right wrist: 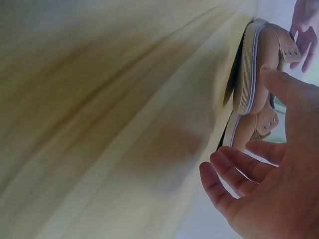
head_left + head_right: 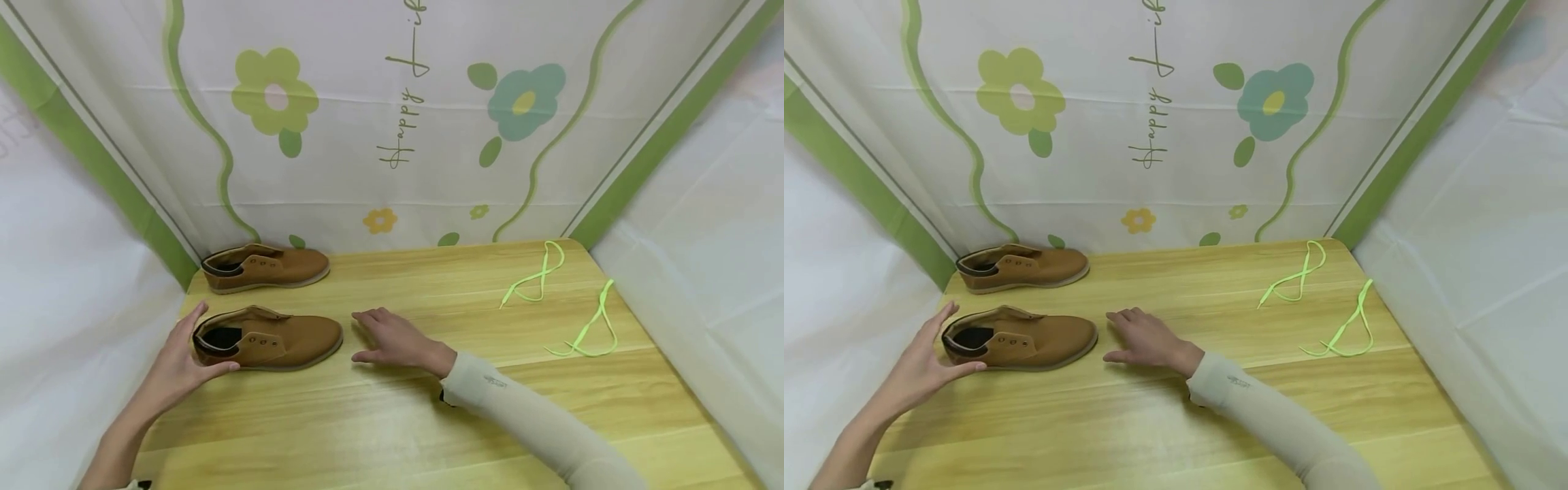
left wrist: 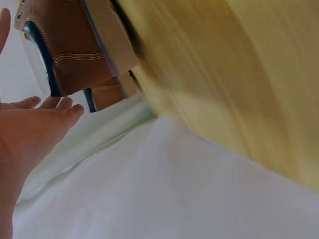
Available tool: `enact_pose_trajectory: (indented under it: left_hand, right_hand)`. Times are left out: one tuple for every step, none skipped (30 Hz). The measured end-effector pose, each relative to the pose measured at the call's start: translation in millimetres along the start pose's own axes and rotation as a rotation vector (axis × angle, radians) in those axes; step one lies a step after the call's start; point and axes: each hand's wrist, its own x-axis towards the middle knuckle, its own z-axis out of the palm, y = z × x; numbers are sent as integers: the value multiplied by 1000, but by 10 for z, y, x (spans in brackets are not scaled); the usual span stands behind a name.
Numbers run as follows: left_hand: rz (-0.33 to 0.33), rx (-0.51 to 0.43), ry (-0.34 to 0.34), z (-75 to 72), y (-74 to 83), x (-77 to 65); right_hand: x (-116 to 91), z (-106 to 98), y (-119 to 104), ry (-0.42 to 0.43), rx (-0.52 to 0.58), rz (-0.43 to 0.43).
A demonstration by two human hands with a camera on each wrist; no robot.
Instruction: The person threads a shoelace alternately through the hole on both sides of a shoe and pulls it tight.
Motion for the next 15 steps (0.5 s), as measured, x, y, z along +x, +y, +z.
enact_pose_trajectory:
  left_hand:
    - [-11,-13,-9,-6,-11,-4]
    - [-26,-30,-20,-12,-21,-11]
    - [-42,-43,-31,-17,-37,-18]
    - [-54,-56,-41,-21,-54,-24]
    - [-66,-69,-52,-24,-70,-28]
    - [-80,-81,-63,-28,-87,-32]
    - [-95,-92,-74,-31,-107,-37]
    - [-111,-98,-87,-35,-129,-39]
    - [-129,-102,-102,-38,-146,-40]
    - [-148,-106,-118,-43,-163,-39]
    - [-171,-108,-135,-50,-175,-37]
    - [-193,-108,-152,-55,-189,-35]
    - [-215,-108,-169,-61,-200,-33]
    - [-238,-107,-181,-67,-212,-29]
    - [-258,-119,-191,-74,-224,-26]
  right_hand:
    - [19,13,-14,-4,9,1]
    - [38,20,-30,-6,19,0]
    - [54,22,-49,-7,32,1]
    - [73,24,-66,-11,46,7]
    - [93,23,-83,-15,62,10]
    - [113,21,-99,-19,76,12]
    - [132,17,-116,-24,92,14]
    - [153,13,-131,-33,109,16]
    - [173,15,-142,-41,128,19]
    - [195,24,-146,-48,138,16]
    - [212,27,-154,-52,153,9]
    - [229,34,-160,-54,163,2]
    - [246,42,-167,-54,175,-6]
    - [261,49,-173,-54,182,-16]
    - [275,57,-180,-54,190,-23]
